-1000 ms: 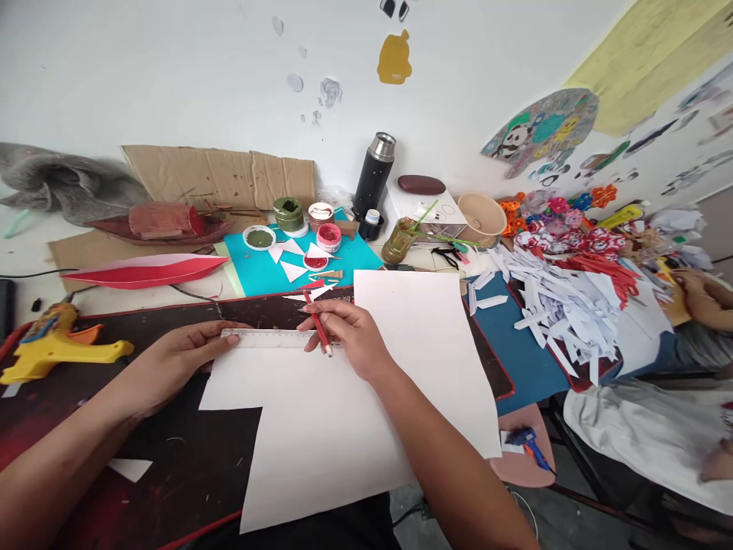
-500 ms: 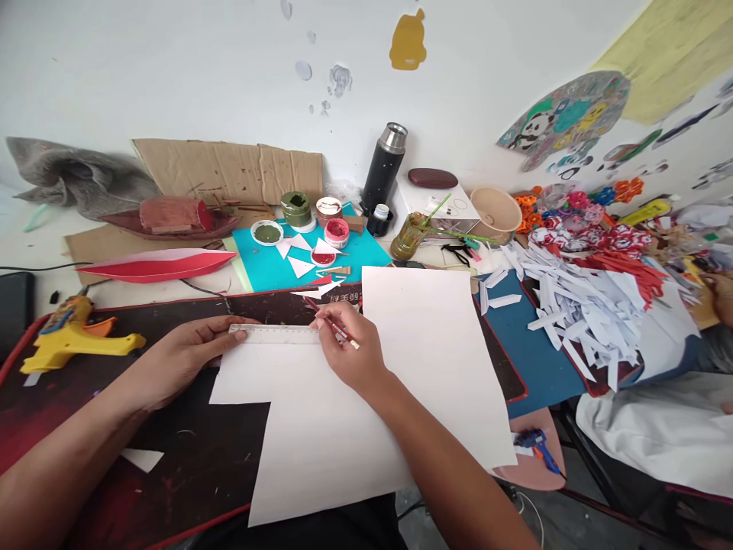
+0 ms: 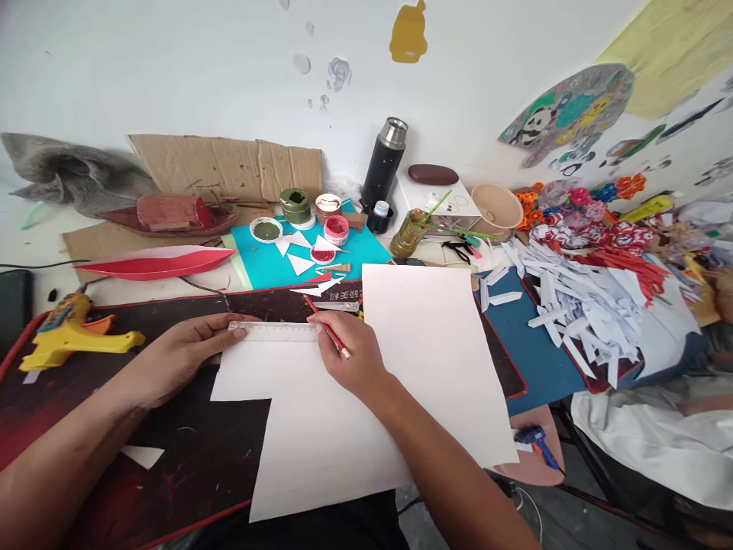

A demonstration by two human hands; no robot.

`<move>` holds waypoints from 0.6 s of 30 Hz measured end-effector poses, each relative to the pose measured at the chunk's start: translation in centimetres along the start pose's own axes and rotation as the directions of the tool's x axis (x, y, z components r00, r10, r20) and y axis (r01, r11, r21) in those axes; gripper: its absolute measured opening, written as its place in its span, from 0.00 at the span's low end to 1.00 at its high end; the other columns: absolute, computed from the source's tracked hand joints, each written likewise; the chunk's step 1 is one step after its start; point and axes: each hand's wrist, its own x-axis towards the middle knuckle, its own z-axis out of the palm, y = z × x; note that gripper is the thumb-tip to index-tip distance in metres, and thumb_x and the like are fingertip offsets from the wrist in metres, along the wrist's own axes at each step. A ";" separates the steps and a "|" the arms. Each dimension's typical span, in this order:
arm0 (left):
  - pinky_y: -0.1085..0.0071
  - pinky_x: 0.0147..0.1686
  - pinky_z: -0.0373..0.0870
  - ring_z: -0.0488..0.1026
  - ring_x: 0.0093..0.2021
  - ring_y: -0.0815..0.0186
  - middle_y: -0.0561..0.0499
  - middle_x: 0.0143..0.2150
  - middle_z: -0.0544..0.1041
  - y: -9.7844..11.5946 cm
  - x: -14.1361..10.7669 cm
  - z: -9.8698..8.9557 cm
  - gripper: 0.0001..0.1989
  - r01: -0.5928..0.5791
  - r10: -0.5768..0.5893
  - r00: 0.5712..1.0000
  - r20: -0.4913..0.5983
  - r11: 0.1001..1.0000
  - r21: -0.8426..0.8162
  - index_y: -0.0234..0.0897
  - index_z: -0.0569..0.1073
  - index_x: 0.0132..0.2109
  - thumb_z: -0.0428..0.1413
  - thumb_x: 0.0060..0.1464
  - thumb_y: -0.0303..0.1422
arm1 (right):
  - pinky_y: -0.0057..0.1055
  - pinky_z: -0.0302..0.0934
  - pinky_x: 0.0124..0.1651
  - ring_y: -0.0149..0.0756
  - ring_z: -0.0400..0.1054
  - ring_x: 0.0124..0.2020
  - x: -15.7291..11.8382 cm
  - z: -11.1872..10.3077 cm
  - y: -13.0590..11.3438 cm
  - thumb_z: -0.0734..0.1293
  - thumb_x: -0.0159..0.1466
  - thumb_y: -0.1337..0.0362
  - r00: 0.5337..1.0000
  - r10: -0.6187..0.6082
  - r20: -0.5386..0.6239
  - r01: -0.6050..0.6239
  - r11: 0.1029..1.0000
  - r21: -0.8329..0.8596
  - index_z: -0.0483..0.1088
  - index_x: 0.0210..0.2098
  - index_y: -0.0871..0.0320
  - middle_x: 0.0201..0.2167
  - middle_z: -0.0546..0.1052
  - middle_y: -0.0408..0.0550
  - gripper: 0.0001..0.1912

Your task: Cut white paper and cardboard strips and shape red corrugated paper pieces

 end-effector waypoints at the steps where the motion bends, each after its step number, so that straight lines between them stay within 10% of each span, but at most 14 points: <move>1: 0.70 0.33 0.77 0.80 0.36 0.59 0.45 0.43 0.87 0.0 0.1 0.0 0.31 -0.001 0.001 1.000 0.004 1.000 0.000 0.38 0.82 0.55 0.72 0.50 0.52 | 0.35 0.75 0.52 0.41 0.83 0.47 0.0 0.0 0.0 0.65 0.74 0.69 1.000 -0.003 -0.004 0.003 1.000 0.006 0.77 0.49 0.51 0.45 0.86 0.48 0.10; 18: 0.69 0.33 0.77 0.79 0.36 0.59 0.44 0.44 0.86 -0.1 0.2 -0.2 0.32 -0.001 0.002 1.000 0.021 1.000 -0.016 0.38 0.82 0.57 0.72 0.51 0.51 | 0.40 0.74 0.53 0.44 0.81 0.49 -0.3 -0.3 0.1 0.69 0.74 0.66 0.992 -0.090 0.090 0.096 0.993 -0.062 0.74 0.53 0.50 0.48 0.85 0.50 0.09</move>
